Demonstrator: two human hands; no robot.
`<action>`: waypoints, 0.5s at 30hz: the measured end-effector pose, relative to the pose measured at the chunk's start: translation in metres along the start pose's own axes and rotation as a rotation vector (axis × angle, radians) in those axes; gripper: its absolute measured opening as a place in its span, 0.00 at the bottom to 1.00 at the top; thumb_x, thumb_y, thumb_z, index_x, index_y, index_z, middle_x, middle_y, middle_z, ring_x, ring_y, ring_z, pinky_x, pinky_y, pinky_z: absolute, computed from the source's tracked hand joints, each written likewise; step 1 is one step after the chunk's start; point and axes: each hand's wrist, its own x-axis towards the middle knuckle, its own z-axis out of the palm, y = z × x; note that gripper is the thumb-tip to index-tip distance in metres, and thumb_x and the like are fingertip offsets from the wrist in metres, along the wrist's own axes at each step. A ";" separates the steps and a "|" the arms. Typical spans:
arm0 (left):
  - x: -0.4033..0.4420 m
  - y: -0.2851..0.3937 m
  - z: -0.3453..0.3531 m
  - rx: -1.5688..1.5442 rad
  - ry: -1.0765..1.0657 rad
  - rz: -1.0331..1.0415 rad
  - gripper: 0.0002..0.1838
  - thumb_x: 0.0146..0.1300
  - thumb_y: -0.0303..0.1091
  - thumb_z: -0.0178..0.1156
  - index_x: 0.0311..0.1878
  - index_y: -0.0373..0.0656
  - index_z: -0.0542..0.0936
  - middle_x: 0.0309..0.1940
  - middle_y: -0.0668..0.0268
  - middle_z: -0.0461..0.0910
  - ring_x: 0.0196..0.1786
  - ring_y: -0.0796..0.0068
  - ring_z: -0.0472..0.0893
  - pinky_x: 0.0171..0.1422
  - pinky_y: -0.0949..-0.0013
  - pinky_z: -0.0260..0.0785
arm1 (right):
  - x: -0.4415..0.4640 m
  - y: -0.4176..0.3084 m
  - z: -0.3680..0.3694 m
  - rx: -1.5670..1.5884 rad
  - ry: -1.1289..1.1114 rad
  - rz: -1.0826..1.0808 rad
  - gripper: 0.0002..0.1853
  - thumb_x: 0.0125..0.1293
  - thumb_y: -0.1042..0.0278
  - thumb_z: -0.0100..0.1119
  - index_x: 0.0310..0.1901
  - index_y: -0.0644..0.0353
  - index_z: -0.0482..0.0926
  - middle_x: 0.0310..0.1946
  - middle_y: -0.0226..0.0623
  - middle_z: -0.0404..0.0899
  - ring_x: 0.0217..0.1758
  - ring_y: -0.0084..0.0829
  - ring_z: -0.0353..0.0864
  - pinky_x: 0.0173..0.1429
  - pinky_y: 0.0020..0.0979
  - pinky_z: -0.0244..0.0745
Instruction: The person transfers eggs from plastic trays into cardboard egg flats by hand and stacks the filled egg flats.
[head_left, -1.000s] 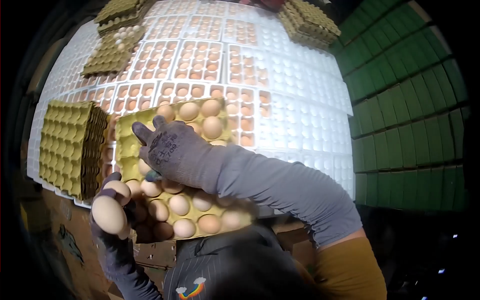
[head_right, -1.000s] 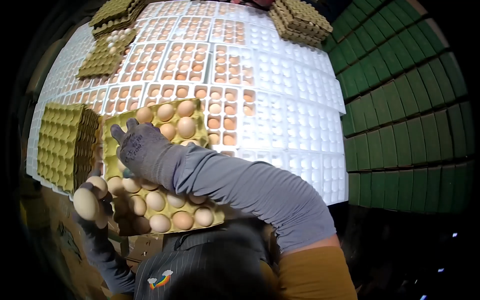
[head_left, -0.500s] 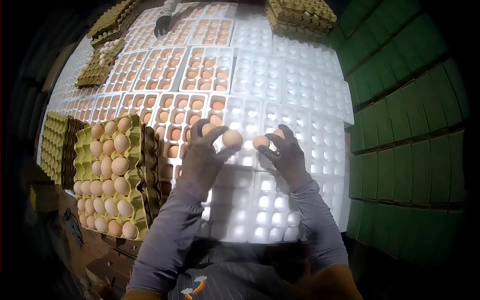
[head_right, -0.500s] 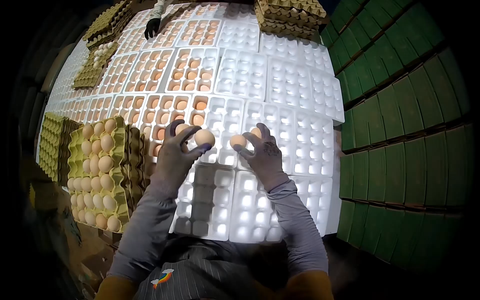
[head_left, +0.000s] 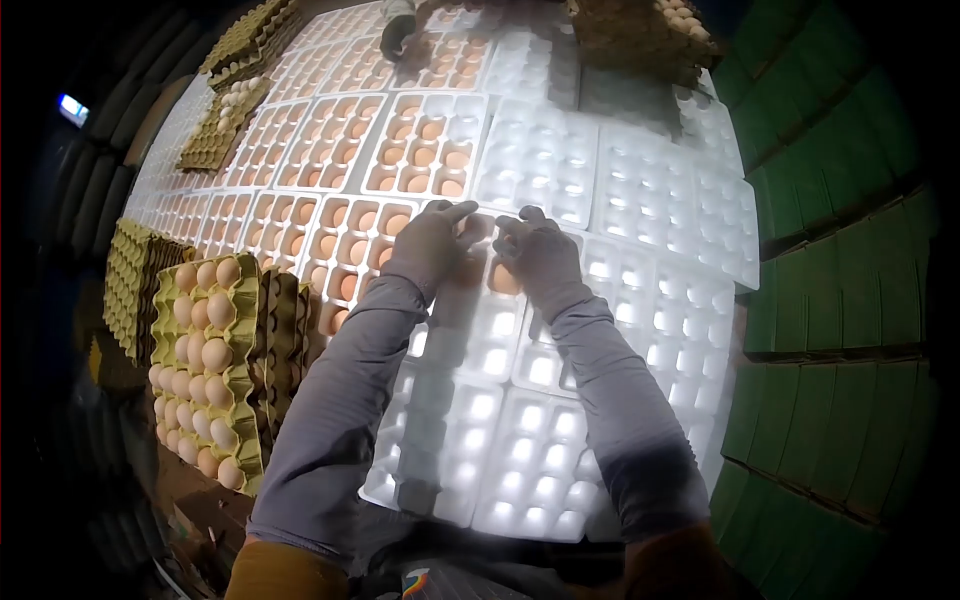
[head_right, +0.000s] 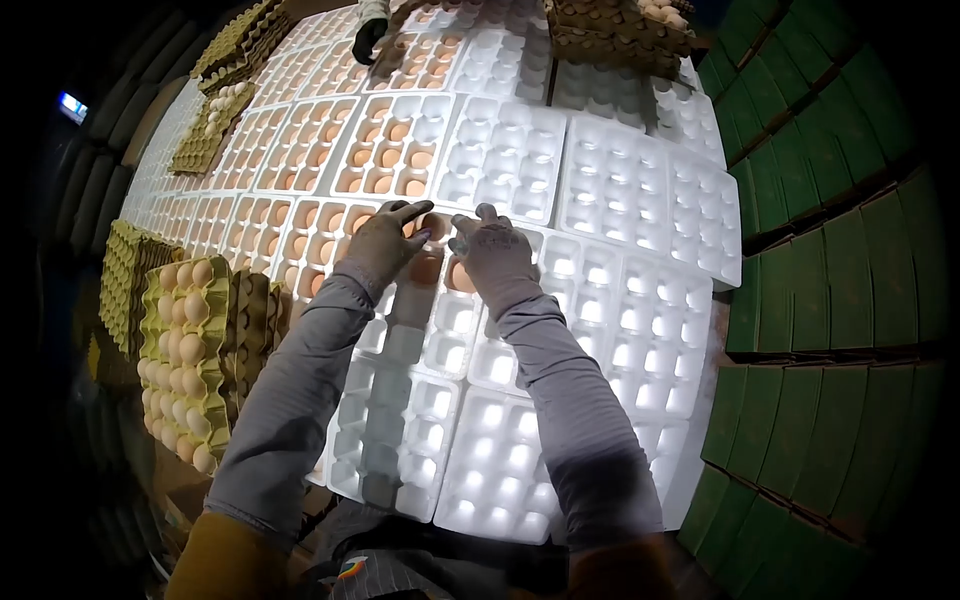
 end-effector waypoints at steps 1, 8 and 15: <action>-0.012 -0.007 -0.007 -0.078 0.096 0.008 0.24 0.67 0.41 0.66 0.65 0.50 0.81 0.56 0.59 0.82 0.48 0.61 0.85 0.55 0.61 0.77 | -0.009 -0.001 -0.002 0.123 0.040 0.009 0.17 0.68 0.56 0.61 0.57 0.45 0.82 0.53 0.36 0.78 0.53 0.38 0.83 0.54 0.40 0.81; -0.083 -0.028 0.022 -0.157 0.406 0.079 0.25 0.68 0.24 0.58 0.69 0.44 0.74 0.58 0.53 0.74 0.54 0.54 0.75 0.59 0.56 0.70 | -0.063 -0.043 0.027 0.199 0.332 -0.181 0.22 0.69 0.72 0.60 0.64 0.50 0.78 0.44 0.38 0.79 0.47 0.43 0.79 0.52 0.43 0.75; -0.173 0.019 -0.029 -0.456 0.357 0.032 0.30 0.66 0.24 0.61 0.72 0.45 0.72 0.66 0.49 0.70 0.68 0.48 0.72 0.71 0.53 0.66 | -0.066 -0.080 0.012 0.345 0.349 -0.177 0.21 0.66 0.77 0.62 0.61 0.53 0.80 0.48 0.38 0.82 0.54 0.44 0.79 0.63 0.44 0.72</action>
